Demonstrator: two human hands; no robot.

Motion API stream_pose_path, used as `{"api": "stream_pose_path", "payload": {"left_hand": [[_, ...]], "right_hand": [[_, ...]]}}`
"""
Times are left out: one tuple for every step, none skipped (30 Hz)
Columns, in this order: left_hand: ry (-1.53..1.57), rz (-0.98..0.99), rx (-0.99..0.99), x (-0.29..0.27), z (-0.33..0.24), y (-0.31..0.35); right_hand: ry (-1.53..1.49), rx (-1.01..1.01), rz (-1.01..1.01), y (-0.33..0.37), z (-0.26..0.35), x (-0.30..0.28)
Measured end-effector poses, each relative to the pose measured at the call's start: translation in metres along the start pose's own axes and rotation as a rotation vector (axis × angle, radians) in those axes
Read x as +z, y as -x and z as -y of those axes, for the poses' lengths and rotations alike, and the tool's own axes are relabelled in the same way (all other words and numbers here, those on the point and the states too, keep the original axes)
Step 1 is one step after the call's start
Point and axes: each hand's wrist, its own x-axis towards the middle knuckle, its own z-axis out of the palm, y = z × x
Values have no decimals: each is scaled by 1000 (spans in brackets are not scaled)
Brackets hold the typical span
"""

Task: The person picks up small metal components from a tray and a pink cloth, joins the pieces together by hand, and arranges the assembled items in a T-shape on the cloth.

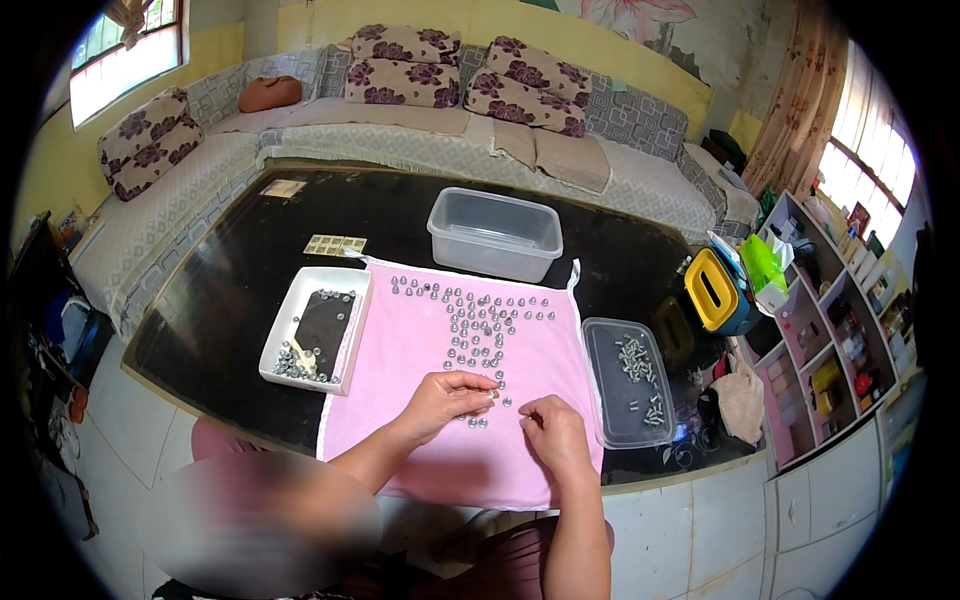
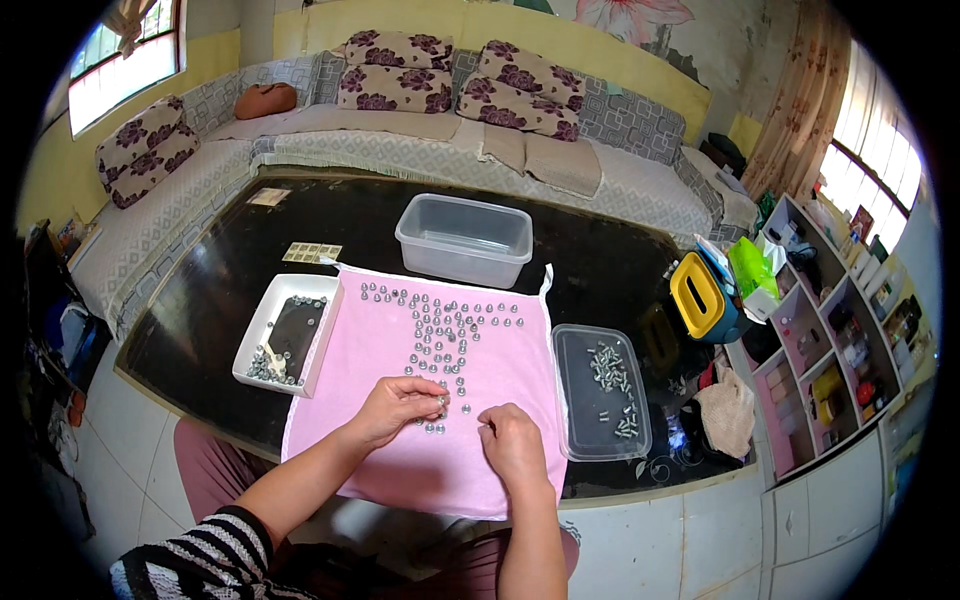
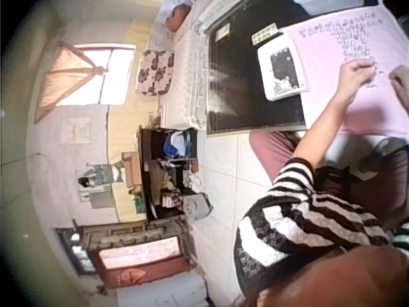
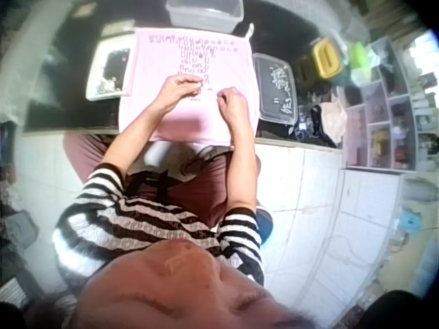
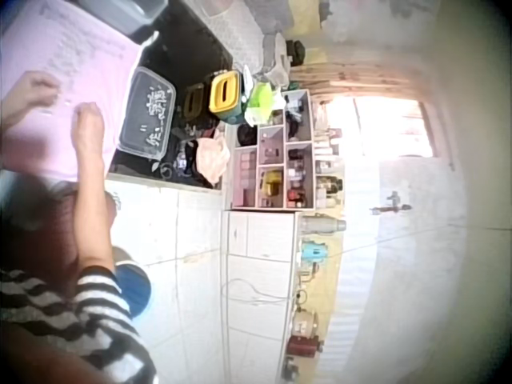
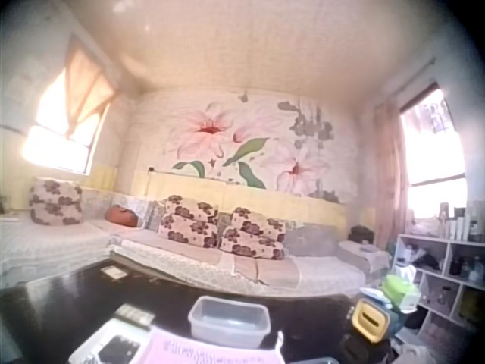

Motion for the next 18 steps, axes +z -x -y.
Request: {"api": "stream_pose_path", "payload": {"left_hand": [[0, 4, 3, 0, 0, 0], [-14, -6, 2, 0, -1, 0], [-28, -16, 0, 2, -2, 1], [-42, -25, -3, 3, -2, 1], [-43, -29, -2, 3, -2, 1], [-43, -33, 0, 2, -2, 0], [-43, -37, 2, 2, -1, 0], [-43, -36, 2, 1, -1, 0], [-42, -33, 2, 1, -1, 0], [-41, -31, 2, 1, -1, 0], [-38, -28, 7, 2, -1, -1], [-35, -27, 12, 1, 0, 0], [-33, -27, 17, 1, 0, 0], [-31, -26, 15, 1, 0, 0], [-29, -28, 14, 1, -1, 0], [-28, -29, 12, 1, -1, 0], [-30, -32, 11, 1, -2, 1], [-30, -32, 10, 1, -2, 1]], "right_hand": [[-61, 14, 3, 0, 2, 0], [-88, 46, -6, 0, 3, 0], [-113, 79, -14, 0, 4, 0], [-139, 112, -23, 0, 4, 1], [-121, 135, -36, -1, 5, 1], [-102, 156, -49, -1, 5, 1], [-83, 177, -62, -2, 6, 1], [-53, 152, -55, -2, 4, 2], [-21, 128, -49, -1, 1, 2], [11, 104, -42, 0, -2, 3], [33, 74, -54, 0, -3, 4], [53, 44, -65, 0, -4, 5], [73, 13, -76, -1, -3, 5], [25, 82, -80, 0, -1, 5], [-24, 148, -82, -1, 5, 2], [-73, 215, -84, -1, 8, 1], [-69, 197, -87, -2, 8, 2], [-62, 180, -90, -2, 6, 1]]}}
